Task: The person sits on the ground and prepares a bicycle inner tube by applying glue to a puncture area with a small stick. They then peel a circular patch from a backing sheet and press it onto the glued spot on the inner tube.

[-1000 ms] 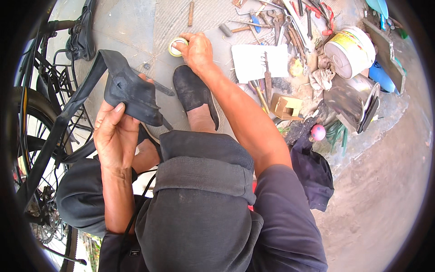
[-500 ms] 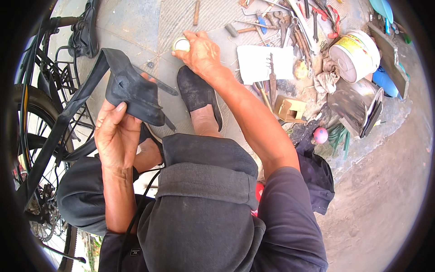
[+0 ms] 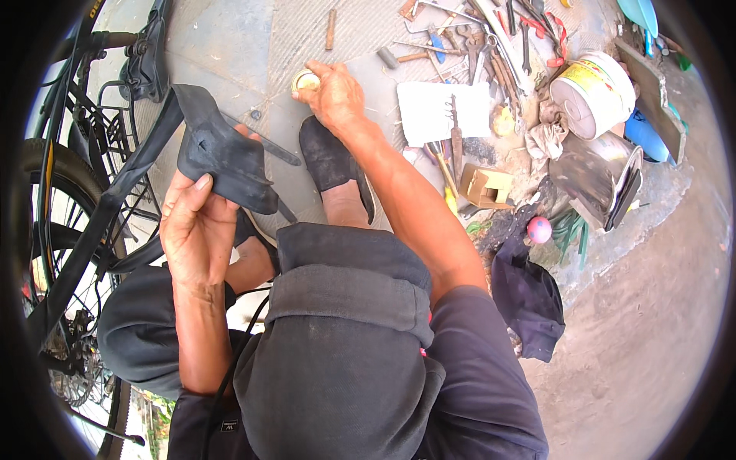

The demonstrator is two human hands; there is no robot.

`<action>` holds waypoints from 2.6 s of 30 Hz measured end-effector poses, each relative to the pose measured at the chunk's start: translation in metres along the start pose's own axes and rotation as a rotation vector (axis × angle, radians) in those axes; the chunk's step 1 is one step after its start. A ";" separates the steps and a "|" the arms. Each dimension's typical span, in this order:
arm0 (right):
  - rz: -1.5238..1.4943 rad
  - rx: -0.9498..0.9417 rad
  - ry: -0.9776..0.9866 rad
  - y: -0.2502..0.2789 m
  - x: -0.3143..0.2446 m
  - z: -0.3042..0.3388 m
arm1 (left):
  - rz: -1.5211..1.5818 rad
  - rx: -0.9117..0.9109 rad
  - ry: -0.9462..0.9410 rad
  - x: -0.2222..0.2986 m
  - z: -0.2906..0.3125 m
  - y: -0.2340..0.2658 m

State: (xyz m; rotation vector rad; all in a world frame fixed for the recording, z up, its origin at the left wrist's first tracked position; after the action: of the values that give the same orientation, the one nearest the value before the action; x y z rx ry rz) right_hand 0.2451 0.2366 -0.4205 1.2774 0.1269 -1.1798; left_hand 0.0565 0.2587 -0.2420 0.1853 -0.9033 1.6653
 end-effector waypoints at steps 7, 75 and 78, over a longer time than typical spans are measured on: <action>-0.083 -0.039 -0.029 -0.002 0.014 -0.012 | 0.079 0.029 -0.007 0.000 -0.001 0.000; -0.270 0.366 -0.642 0.079 0.154 0.174 | -0.057 0.010 -0.039 -0.006 -0.010 0.013; -0.257 0.400 -0.720 0.086 0.179 0.185 | -0.054 0.018 -0.037 -0.006 -0.011 0.015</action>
State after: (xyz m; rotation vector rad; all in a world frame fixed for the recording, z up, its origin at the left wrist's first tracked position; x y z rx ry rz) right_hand 0.2957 -0.0294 -0.4124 1.1132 -0.5098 -1.8886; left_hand 0.0493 0.2605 -0.2599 0.2507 -0.9038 1.6251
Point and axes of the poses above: each hand's wrist, its own z-axis away from the middle knuckle, its own y-axis out of the back of the hand, x = y × z, the point moved 7 cm from there along -z, towards the middle knuckle, and after that the axes turned 7 degrees about x, right-handed, at the moved point
